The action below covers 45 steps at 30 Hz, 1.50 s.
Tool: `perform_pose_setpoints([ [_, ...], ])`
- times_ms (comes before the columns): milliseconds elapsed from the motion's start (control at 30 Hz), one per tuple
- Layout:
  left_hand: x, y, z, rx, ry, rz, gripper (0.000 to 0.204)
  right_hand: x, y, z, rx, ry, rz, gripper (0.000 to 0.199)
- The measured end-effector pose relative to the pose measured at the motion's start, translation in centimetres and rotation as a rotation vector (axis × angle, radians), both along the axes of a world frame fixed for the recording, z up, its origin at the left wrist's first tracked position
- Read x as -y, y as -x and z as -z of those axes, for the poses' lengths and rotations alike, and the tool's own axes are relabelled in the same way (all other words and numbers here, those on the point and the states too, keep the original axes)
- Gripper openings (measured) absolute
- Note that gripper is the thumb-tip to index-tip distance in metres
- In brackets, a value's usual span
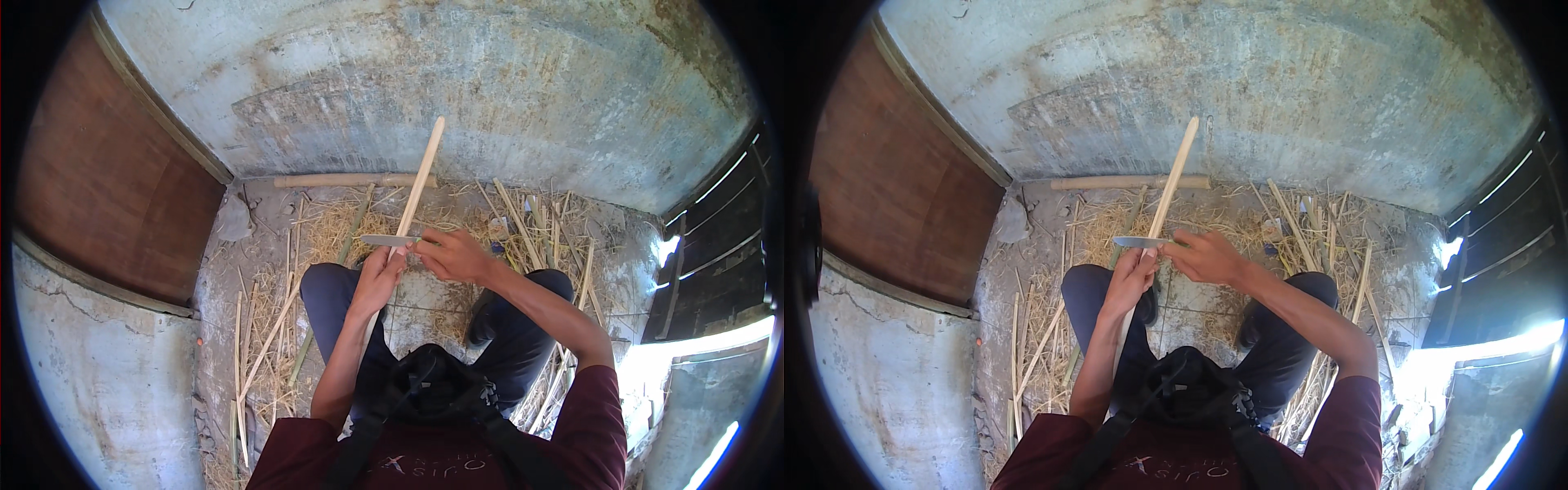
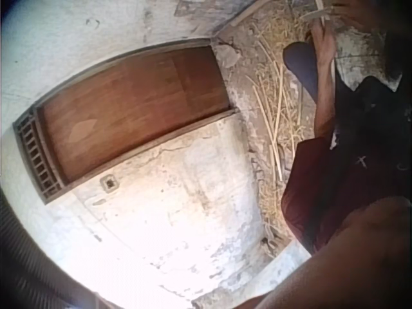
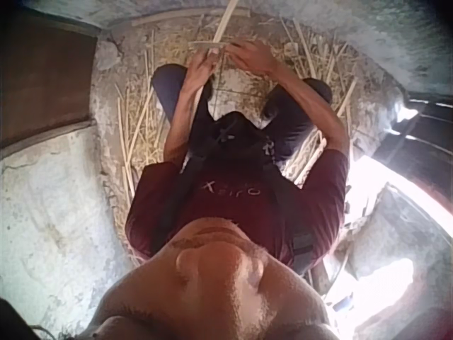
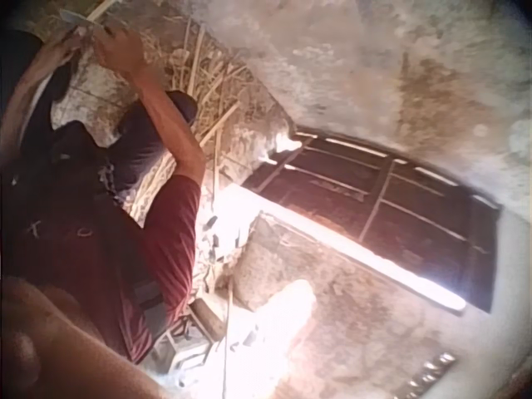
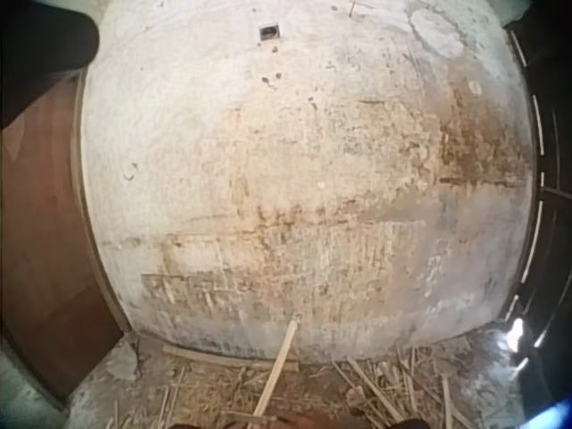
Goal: The person whittles a thin bamboo strip with a small knife while sitting on the floor.
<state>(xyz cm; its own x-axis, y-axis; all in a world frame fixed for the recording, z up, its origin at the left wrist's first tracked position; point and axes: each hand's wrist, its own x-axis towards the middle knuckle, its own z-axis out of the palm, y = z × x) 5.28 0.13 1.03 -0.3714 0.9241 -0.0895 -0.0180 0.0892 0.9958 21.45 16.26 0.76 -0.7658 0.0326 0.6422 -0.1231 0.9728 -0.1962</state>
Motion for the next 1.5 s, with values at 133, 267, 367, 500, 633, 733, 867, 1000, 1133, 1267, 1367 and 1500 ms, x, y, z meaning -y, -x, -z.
perform_pose_setpoints([
  [133,0.2,-0.1,-0.2,0.081,-0.054,0.013,0.034,0.2,0.3,-0.2,-0.028,0.016,0.009,0.022],
  [267,-0.2,-0.7,0.3,-0.026,-0.074,-0.056,0.034,0.0,0.3,-0.1,-0.022,0.014,0.003,0.020],
  [367,-0.3,-1.0,0.6,-0.104,-0.066,-0.104,0.036,0.0,0.2,-0.2,-0.006,0.009,0.010,0.019],
  [500,-0.4,-0.4,1.8,-0.172,-0.026,-0.128,0.039,0.2,0.2,-0.5,-0.020,0.003,0.019,0.019],
  [633,-0.4,-0.7,1.0,-0.224,0.032,-0.149,0.041,0.1,0.0,-0.5,0.008,-0.003,0.040,0.024],
  [733,-0.6,-1.1,0.5,-0.201,0.005,-0.158,0.043,0.1,-0.2,-0.5,0.037,0.001,0.049,0.029],
  [867,-0.6,-0.8,0.0,-0.252,0.024,-0.135,0.044,-0.1,-0.2,-0.9,0.000,-0.003,0.055,0.029],
  [1000,-0.5,-0.4,0.6,-0.096,0.022,-0.105,0.044,-0.2,0.0,-0.6,-0.029,0.052,0.054,0.027],
  [1133,0.1,-0.2,-0.9,0.125,0.066,0.002,0.041,-0.3,-0.2,-0.6,-0.001,0.081,0.023,0.025],
  [1267,0.3,0.0,-0.3,0.057,0.056,0.009,0.037,-0.2,-0.1,-0.6,0.009,0.056,0.004,0.023],
  [1367,0.1,-0.2,0.2,-0.073,0.029,-0.020,0.033,-0.2,0.1,-0.7,-0.032,0.031,0.012,0.026],
  [1500,-0.1,0.0,0.3,-0.158,0.025,-0.021,0.029,-0.4,0.1,-0.5,-0.079,0.000,0.041,0.030],
])
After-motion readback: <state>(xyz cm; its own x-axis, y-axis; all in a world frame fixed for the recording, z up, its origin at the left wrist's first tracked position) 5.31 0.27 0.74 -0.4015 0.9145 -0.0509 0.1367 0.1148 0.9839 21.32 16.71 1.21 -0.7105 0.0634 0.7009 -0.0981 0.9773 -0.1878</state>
